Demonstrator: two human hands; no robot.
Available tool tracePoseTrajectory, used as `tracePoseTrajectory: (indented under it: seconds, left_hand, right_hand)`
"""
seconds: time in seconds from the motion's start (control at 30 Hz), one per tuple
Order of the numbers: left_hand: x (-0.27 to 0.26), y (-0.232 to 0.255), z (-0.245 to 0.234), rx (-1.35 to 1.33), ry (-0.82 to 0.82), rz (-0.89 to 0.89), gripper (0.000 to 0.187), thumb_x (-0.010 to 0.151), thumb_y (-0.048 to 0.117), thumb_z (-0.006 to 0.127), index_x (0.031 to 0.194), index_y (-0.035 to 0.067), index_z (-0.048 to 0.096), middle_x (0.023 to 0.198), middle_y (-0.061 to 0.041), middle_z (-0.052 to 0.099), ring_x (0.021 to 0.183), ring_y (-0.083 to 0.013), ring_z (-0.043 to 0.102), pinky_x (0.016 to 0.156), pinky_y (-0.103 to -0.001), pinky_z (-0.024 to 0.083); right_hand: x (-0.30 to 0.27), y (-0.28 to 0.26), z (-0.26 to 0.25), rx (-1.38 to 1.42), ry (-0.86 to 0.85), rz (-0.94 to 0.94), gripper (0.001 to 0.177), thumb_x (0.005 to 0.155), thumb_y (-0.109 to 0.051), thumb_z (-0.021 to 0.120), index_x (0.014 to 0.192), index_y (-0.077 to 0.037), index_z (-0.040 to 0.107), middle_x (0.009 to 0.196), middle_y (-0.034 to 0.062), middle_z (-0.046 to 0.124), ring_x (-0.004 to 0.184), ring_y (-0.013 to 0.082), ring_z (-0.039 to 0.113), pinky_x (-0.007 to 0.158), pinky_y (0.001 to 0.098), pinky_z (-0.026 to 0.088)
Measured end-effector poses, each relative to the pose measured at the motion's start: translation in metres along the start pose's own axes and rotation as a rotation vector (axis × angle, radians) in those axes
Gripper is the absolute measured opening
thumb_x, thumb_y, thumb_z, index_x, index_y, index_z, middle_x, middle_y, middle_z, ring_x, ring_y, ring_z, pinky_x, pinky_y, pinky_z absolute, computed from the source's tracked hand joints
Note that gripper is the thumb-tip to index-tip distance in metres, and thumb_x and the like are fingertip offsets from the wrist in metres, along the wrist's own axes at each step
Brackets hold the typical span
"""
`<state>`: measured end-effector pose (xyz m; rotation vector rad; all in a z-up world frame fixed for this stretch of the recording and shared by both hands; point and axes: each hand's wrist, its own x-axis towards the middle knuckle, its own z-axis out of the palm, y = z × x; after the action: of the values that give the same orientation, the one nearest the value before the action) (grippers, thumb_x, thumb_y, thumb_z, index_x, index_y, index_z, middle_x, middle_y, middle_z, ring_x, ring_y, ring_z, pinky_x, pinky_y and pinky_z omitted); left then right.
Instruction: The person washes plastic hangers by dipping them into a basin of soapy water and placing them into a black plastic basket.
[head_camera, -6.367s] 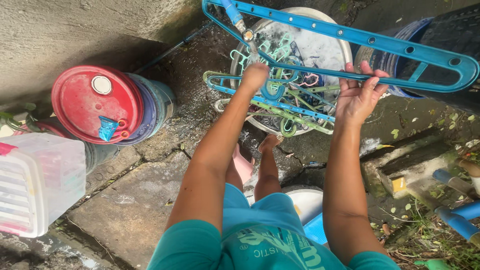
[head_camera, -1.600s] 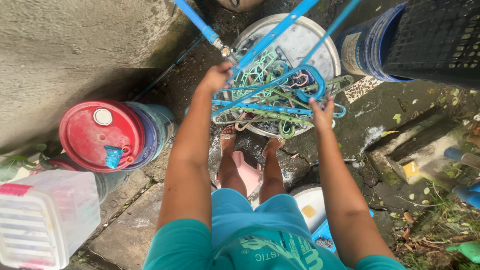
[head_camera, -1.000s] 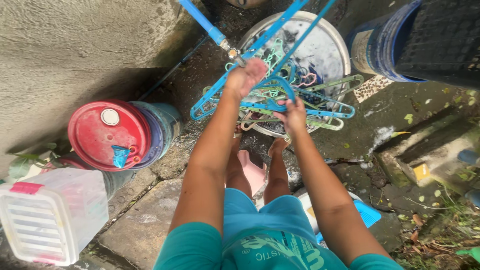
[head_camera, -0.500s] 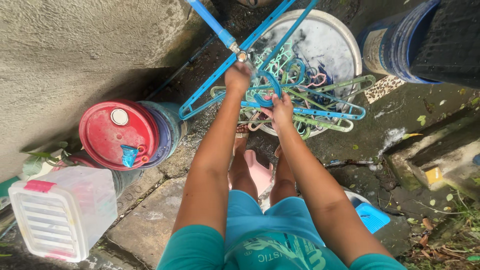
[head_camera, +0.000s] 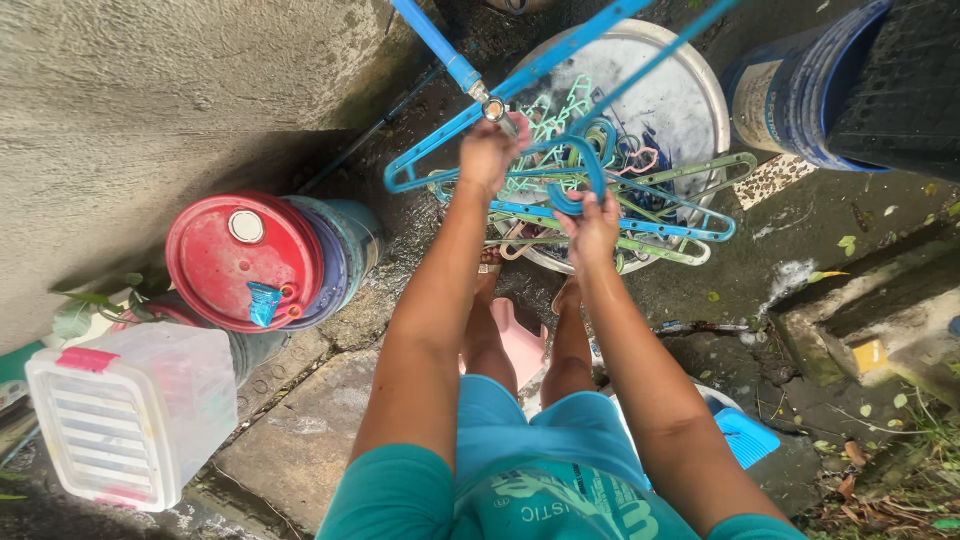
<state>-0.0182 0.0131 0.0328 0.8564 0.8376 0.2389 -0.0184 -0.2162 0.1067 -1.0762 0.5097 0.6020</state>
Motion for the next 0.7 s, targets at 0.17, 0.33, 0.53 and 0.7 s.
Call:
tracePoseTrajectory:
  seconds: [0.17, 0.33, 0.53, 0.7]
  left_hand:
    - [-0.045, 0.024, 0.039, 0.134, -0.196, -0.284, 0.029, 0.093, 0.019, 0.06, 0.117, 0.006, 0.07, 0.115, -0.012, 0.076, 0.088, -0.0219, 0.076, 0.08, -0.038, 0.062]
    - [-0.091, 0.04, 0.066, 0.644, 0.444, 0.313, 0.042, 0.088, 0.038, 0.074, 0.107, 0.0, 0.073, 0.101, -0.013, 0.078, 0.092, -0.0258, 0.075, 0.087, -0.037, 0.058]
    - [-0.113, 0.12, 0.126, 0.595, 0.721, 0.385, 0.095, 0.073, 0.053, 0.092, 0.126, -0.008, 0.041, 0.128, -0.031, 0.045, 0.117, -0.038, 0.051, 0.102, -0.048, 0.044]
    - [-0.094, 0.148, 0.153, 0.537, 0.751, 0.062, 0.087, 0.065, 0.035, 0.089, 0.123, -0.002, 0.035, 0.13, -0.032, 0.042, 0.11, -0.0424, 0.057, 0.097, -0.05, 0.048]
  right_hand:
    - [-0.009, -0.013, -0.027, 0.029, 0.043, -0.096, 0.021, 0.108, -0.018, 0.053, 0.128, -0.012, 0.05, 0.108, 0.0094, 0.071, 0.088, 0.0211, 0.073, 0.072, 0.036, 0.066]
    - [-0.017, -0.022, -0.056, -0.022, 0.069, -0.123, 0.02, 0.108, -0.018, 0.053, 0.126, -0.011, 0.05, 0.106, 0.0096, 0.071, 0.086, 0.0202, 0.073, 0.07, 0.0346, 0.065]
    - [-0.035, -0.017, -0.068, -0.164, 0.135, -0.138, 0.02, 0.107, -0.017, 0.054, 0.126, -0.011, 0.052, 0.104, 0.0068, 0.072, 0.086, 0.018, 0.072, 0.071, 0.0355, 0.064]
    - [-0.054, -0.024, -0.069, -0.155, 0.118, -0.152, 0.022, 0.106, -0.016, 0.054, 0.128, -0.01, 0.053, 0.102, 0.0059, 0.071, 0.087, 0.018, 0.069, 0.072, 0.0392, 0.062]
